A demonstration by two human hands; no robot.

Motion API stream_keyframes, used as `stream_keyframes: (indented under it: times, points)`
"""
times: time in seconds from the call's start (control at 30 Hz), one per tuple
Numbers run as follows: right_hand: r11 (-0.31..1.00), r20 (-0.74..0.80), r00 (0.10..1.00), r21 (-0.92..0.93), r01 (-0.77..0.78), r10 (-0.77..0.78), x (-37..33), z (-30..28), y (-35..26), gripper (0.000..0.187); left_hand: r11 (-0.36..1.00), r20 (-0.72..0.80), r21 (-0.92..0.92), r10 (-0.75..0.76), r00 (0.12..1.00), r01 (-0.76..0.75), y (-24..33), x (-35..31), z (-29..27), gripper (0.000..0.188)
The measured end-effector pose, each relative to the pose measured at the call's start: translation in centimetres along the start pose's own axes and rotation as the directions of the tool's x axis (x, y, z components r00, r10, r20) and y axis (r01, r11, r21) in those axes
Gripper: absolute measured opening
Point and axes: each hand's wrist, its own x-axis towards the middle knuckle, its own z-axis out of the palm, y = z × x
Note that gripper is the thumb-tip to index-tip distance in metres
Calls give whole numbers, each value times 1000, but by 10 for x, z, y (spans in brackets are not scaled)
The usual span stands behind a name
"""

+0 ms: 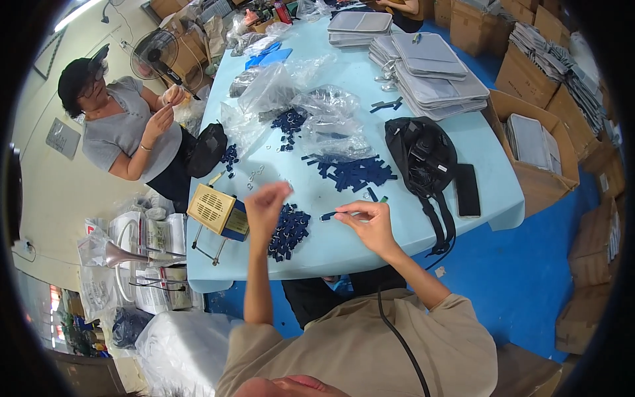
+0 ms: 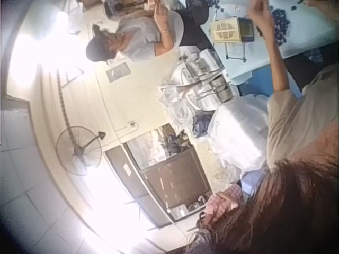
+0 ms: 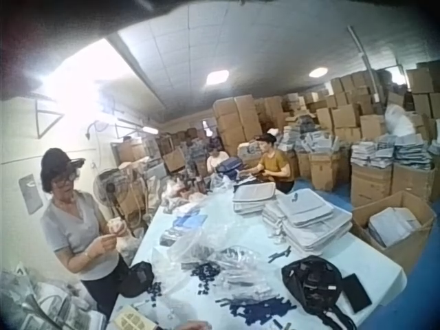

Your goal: The person is manually assembling small blue leather components with metal fittings at a workshop table.

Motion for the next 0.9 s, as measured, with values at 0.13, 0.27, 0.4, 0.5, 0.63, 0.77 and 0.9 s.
stream_keyframes:
  times: [0.13,0.27,0.4,0.5,0.63,0.77,0.9]
  points:
    - [977,68,980,-91,191,-185,-10,19,-13,14,965,12,-220,-143,990,143,9,-77,17,13]
    - [940,141,948,-148,306,-286,-16,27,-9,17,933,7,-319,-170,985,164,3,-102,22,14]
    - [909,190,929,-217,355,-317,-21,29,-7,17,900,14,-361,-257,966,245,1,-110,14,16]
    - [882,244,908,-253,397,-340,-27,30,-6,19,897,21,-356,-273,962,262,0,-113,9,17]
    - [765,311,817,-300,570,-486,-30,29,1,28,896,42,-333,-297,954,294,4,-116,9,19]
    - [594,411,713,-395,701,-568,-30,26,0,37,874,78,-339,-342,937,347,6,-117,7,19]
    - [556,441,690,-409,724,-574,-31,26,3,37,821,133,-433,-350,927,372,-5,-119,4,19]
